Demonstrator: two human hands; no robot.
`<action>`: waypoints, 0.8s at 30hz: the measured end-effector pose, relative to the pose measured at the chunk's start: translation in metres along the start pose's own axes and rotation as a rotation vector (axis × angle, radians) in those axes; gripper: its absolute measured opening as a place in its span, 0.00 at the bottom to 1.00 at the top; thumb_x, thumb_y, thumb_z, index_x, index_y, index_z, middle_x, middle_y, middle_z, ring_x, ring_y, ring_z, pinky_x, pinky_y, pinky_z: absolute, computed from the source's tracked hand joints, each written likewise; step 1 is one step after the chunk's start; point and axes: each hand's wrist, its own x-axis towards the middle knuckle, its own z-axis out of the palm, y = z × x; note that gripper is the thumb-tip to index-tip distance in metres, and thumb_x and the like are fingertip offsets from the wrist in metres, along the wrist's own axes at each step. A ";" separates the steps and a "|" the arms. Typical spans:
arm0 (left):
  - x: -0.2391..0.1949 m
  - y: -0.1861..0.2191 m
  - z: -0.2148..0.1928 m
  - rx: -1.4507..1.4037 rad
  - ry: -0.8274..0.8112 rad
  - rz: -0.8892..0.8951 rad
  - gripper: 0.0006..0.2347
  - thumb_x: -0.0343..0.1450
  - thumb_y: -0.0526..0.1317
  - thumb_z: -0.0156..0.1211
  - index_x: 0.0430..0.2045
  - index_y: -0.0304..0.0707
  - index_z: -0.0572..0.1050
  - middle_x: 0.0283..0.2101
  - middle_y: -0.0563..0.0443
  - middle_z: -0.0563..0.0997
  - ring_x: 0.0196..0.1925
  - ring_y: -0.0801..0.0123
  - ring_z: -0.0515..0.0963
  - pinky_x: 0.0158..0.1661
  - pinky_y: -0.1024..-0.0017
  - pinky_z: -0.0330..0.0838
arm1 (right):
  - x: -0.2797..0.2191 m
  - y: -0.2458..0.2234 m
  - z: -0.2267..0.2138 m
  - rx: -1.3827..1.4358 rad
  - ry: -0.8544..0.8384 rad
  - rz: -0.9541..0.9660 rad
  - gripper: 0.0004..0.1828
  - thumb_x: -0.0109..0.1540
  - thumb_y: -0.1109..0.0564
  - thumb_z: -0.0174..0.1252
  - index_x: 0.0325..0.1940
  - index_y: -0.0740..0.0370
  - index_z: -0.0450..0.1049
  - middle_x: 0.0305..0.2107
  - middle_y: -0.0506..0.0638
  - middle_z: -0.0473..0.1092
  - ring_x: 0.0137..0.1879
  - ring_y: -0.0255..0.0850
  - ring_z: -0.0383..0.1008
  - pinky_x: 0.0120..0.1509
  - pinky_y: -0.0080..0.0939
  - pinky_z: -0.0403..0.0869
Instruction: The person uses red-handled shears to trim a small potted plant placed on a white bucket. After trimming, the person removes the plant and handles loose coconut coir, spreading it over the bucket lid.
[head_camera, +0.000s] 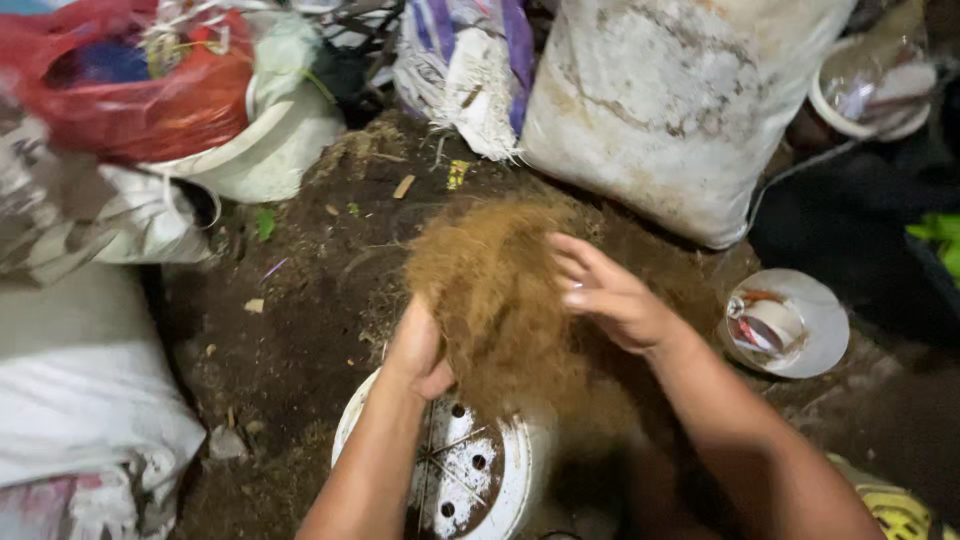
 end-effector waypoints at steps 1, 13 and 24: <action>-0.011 -0.005 -0.001 0.004 0.014 0.011 0.29 0.76 0.60 0.38 0.64 0.38 0.67 0.65 0.40 0.74 0.64 0.50 0.74 0.59 0.50 0.72 | 0.011 0.000 0.027 -0.068 0.073 0.044 0.38 0.59 0.52 0.64 0.71 0.62 0.61 0.63 0.58 0.66 0.65 0.46 0.68 0.69 0.49 0.69; -0.165 -0.011 -0.044 0.328 0.114 0.438 0.29 0.63 0.40 0.62 0.62 0.30 0.68 0.60 0.40 0.77 0.61 0.56 0.76 0.60 0.58 0.69 | 0.001 -0.047 0.202 -0.137 0.263 0.470 0.27 0.65 0.43 0.55 0.49 0.73 0.76 0.41 0.62 0.78 0.43 0.50 0.79 0.48 0.52 0.78; -0.239 -0.014 -0.023 0.414 0.685 -0.066 0.33 0.73 0.62 0.53 0.66 0.34 0.66 0.57 0.31 0.82 0.60 0.35 0.76 0.58 0.41 0.66 | -0.073 -0.015 0.260 -0.376 0.257 0.433 0.26 0.63 0.49 0.62 0.58 0.69 0.73 0.47 0.64 0.76 0.44 0.51 0.74 0.46 0.51 0.72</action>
